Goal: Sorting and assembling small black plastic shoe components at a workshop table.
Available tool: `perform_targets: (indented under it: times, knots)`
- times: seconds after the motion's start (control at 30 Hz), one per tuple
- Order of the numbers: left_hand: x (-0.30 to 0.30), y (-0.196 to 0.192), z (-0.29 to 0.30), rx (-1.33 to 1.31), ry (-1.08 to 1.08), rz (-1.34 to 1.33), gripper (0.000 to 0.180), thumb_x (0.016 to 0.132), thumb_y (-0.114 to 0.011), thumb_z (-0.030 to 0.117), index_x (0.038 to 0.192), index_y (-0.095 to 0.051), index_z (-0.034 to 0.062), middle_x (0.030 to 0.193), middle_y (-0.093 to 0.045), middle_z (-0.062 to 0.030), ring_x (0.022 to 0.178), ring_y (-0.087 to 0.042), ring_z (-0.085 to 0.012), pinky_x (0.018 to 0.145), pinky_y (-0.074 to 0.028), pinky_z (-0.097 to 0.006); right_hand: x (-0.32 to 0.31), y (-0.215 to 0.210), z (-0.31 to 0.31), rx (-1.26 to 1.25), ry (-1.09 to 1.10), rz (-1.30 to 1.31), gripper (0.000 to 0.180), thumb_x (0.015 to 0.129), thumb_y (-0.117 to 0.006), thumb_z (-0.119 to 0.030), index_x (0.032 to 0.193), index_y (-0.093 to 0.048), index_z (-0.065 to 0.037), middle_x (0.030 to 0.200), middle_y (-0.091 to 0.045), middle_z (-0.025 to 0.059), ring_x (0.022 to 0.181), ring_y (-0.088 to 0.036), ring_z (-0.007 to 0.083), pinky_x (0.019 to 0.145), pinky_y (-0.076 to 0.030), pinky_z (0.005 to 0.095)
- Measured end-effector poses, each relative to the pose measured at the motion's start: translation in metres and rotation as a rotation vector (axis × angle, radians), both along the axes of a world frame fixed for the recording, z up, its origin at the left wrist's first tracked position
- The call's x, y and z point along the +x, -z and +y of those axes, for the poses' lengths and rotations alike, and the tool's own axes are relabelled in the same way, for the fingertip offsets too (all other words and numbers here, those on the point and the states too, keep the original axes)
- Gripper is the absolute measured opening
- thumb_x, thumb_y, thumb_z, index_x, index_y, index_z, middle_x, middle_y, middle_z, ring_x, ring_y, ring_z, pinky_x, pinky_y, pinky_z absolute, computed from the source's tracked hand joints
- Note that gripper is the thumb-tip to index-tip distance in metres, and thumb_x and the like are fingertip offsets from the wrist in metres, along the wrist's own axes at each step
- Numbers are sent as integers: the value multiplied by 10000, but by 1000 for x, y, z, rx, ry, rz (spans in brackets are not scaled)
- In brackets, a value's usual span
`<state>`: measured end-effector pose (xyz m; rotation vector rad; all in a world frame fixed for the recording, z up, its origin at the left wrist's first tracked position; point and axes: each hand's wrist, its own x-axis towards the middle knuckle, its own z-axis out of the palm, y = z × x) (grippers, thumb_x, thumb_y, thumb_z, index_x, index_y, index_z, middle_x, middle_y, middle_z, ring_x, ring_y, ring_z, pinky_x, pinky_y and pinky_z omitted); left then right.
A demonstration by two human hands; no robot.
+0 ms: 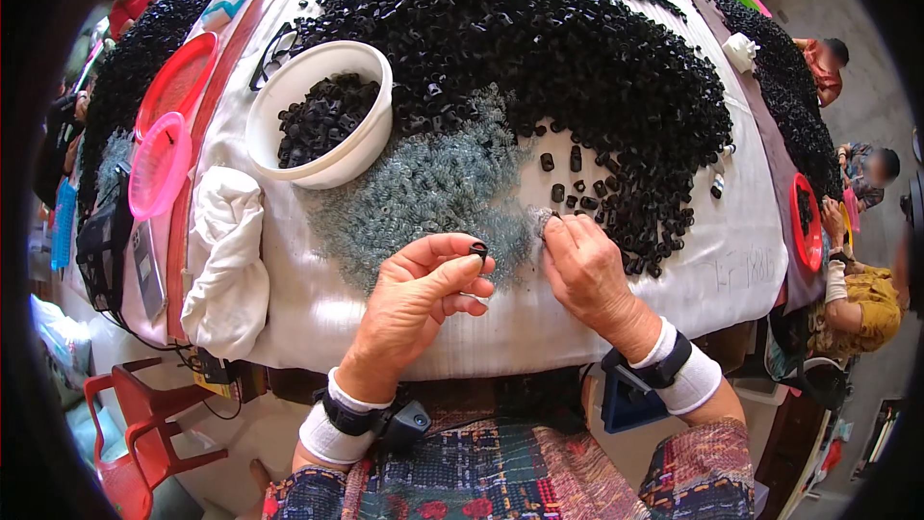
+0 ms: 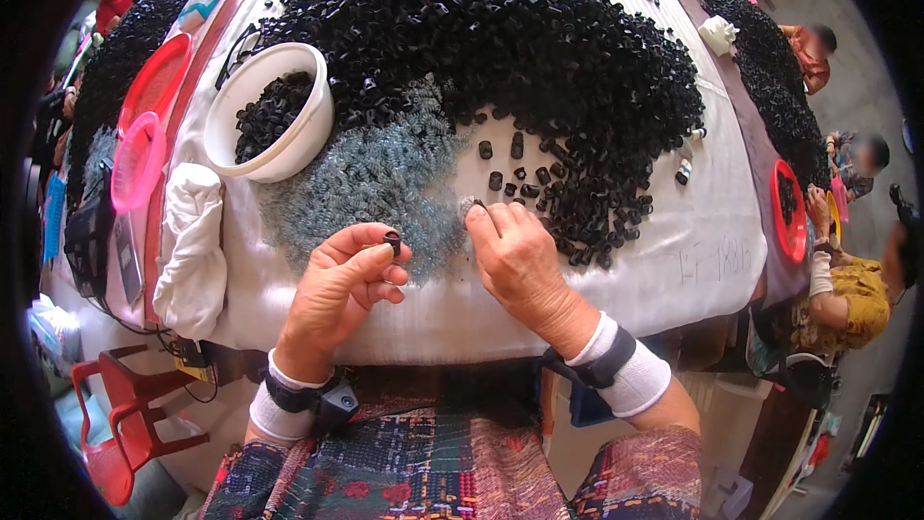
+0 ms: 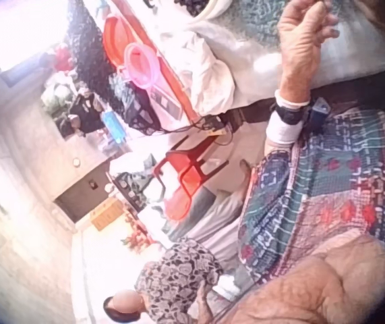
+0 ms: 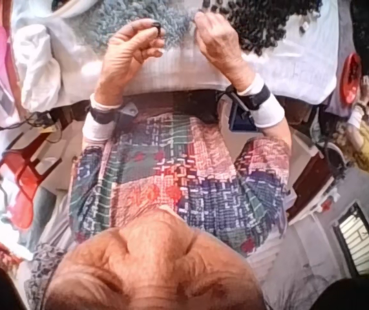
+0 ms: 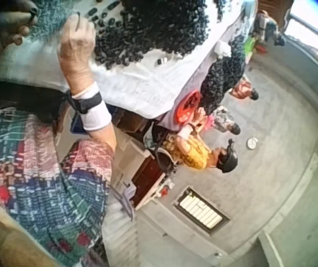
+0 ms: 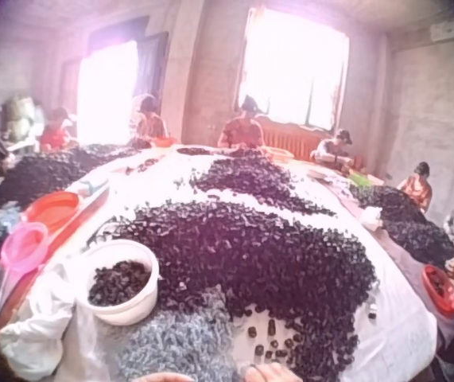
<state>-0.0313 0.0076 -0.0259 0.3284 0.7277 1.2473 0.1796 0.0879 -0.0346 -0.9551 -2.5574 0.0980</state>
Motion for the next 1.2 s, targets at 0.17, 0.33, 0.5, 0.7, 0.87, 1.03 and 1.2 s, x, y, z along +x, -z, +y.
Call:
perform_targets:
  times: [0.17, 0.33, 0.5, 0.7, 0.87, 1.03, 1.2]
  knots:
    - [13, -7, 0, 21, 73, 193, 219, 870, -677, 86, 1060, -629, -12, 927, -677, -105, 777, -669, -156, 653, -555, -254, 4, -35, -9, -143, -70, 274, 278, 723, -616, 83, 988, -549, 32, 868, -568, 171, 743, -585, 323, 641, -492, 384]
    - [22, -14, -1, 103, 97, 290, 212, 849, -697, 58, 1033, -640, -32, 887, -677, -91, 772, -655, -129, 642, -540, -239, -7, -68, -21, -218, -206, 447, 271, 734, -633, 103, 994, -577, 50, 873, -581, 172, 730, -607, 336, 604, -505, 375]
    - [29, -17, -3, 166, 74, 399, 224, 841, -707, 58, 1042, -645, -17, 886, -685, -61, 786, -650, -103, 660, -533, -230, -3, -62, -24, -187, -222, 396, 283, 708, -638, 100, 982, -584, 51, 890, -602, 173, 765, -616, 328, 620, -519, 362]
    - [31, -12, -5, 176, 77, 422, 224, 836, -710, 58, 1040, -651, -12, 892, -689, -57, 795, -649, -95, 666, -532, -230, -7, -59, -27, -133, -263, 397, 261, 694, -634, 104, 945, -585, 50, 889, -600, 174, 751, -616, 317, 609, -519, 359]
    - [33, -14, -4, 162, 51, 388, 192, 838, -700, 35, 1004, -631, -32, 883, -684, -103, 776, -659, -143, 668, -549, -257, -4, -59, -27, -198, -221, 433, 278, 685, -639, 105, 953, -596, 45, 853, -607, 159, 734, -606, 315, 613, -515, 361]
    - [37, -6, -3, 194, 37, 376, 219, 850, -695, 57, 1051, -650, -14, 909, -688, -67, 806, -653, -102, 677, -542, -237, -7, -53, -26, -147, -204, 450, 302, 679, -633, 118, 971, -604, 47, 835, -610, 151, 728, -604, 311, 607, -507, 358]
    - [36, -3, -1, 201, 28, 370, 228, 855, -695, 72, 1058, -643, -19, 915, -684, -79, 811, -656, -119, 676, -547, -240, -7, -51, -26, -20, -257, 443, 319, 679, -650, 127, 986, -606, 49, 851, -613, 149, 705, -602, 290, 583, -497, 351]
